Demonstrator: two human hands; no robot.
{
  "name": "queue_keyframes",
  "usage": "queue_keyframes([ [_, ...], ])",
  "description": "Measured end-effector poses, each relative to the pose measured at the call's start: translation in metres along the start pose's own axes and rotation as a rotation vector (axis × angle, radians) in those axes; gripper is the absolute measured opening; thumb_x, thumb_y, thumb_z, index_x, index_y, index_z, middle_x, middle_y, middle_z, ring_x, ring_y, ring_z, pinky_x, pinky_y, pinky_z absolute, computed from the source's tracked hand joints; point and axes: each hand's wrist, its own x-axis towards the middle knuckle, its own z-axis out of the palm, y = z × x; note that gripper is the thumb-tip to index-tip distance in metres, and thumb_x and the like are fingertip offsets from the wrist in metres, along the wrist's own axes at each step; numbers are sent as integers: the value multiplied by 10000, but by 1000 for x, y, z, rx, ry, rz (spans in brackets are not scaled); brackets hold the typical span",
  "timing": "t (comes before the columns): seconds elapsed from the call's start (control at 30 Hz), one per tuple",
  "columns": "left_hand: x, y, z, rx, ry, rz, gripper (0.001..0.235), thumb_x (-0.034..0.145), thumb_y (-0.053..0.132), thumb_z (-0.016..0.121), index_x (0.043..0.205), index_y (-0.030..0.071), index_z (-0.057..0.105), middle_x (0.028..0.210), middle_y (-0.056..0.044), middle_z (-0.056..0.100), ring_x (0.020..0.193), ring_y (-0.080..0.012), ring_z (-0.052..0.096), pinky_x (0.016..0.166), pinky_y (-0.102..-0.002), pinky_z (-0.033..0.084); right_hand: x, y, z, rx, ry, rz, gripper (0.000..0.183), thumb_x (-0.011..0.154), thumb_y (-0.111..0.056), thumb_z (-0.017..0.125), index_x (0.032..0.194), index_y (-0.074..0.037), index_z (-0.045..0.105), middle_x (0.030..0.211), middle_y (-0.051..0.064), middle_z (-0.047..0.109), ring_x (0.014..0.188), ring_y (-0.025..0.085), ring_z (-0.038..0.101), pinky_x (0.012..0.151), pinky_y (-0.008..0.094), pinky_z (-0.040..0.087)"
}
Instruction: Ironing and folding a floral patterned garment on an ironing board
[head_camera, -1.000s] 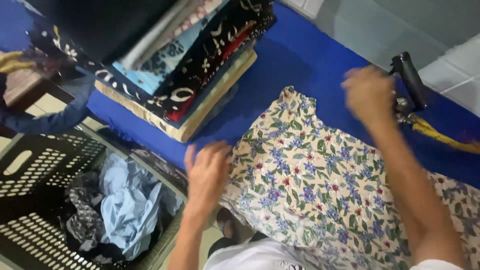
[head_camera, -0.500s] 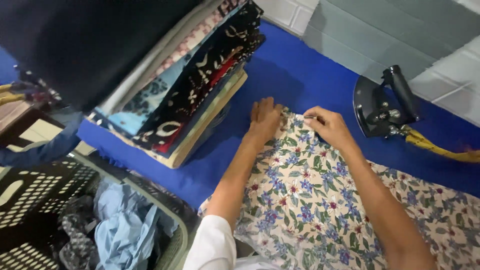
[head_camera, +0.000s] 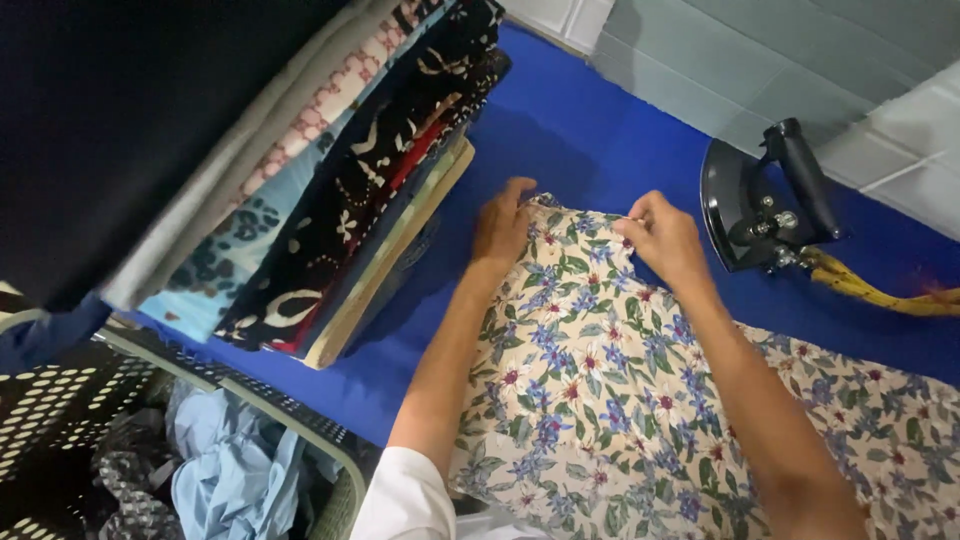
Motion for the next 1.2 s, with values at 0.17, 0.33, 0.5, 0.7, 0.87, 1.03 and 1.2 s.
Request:
queue_keyframes([
  [0.17,-4,-27,11,144,-15,43,377,972,42,562,1340,119,596,1303,-172,691,1239,-349,641,1085,-476,477,-3,-26,-2,-390,-34,35,563,924,-613,715,1287,-232,514,1037,64,657,1013,363,696,863,545,535],
  [0.33,-10,16,-9,59,-46,-100,392,989,148,519,1376,131,578,1353,-157,672,1217,-357,647,1025,-486,499,12,-21,-83,-447,351,-237,283,1012,-296,848,1155,-110,689,1013,82,662,945,304,635,806,425,498],
  [0.5,-9,36,-17,38,-62,-153,460,974,414,522,1351,159,592,1280,-125,725,1100,-333,716,851,-462,547,58,88,-136,-821,507,-246,429,1154,-410,731,1165,18,748,1178,238,694,1049,446,591,858,525,445],
  [0.7,-9,46,-19,-5,-66,-234,391,980,246,533,1357,168,605,1353,-99,697,1181,-330,688,955,-443,557,64,98,-163,-880,120,71,799,1293,-710,449,1004,-33,760,1045,271,710,952,497,667,664,582,491],
  [0.87,-13,75,-35,4,-143,-366,609,869,555,532,1367,210,598,1217,-96,726,1058,-273,692,878,-433,526,7,-9,-160,15,-17,392,394,1184,-407,584,999,-68,505,685,115,534,493,214,488,454,366,387],
  [1.03,-7,51,-23,23,-127,-266,601,892,496,434,1381,174,572,1052,-116,782,905,-292,733,784,-450,546,-47,-97,-160,-195,-212,415,344,1045,-402,580,1132,-77,654,969,144,675,815,293,636,700,414,496],
  [1.2,-8,40,-19,1,-70,-139,523,936,419,437,1337,132,609,849,-97,765,804,-272,727,714,-416,539,-77,-128,-113,-240,-489,472,399,964,-382,513,1240,-138,668,961,104,784,733,234,785,527,318,646],
])
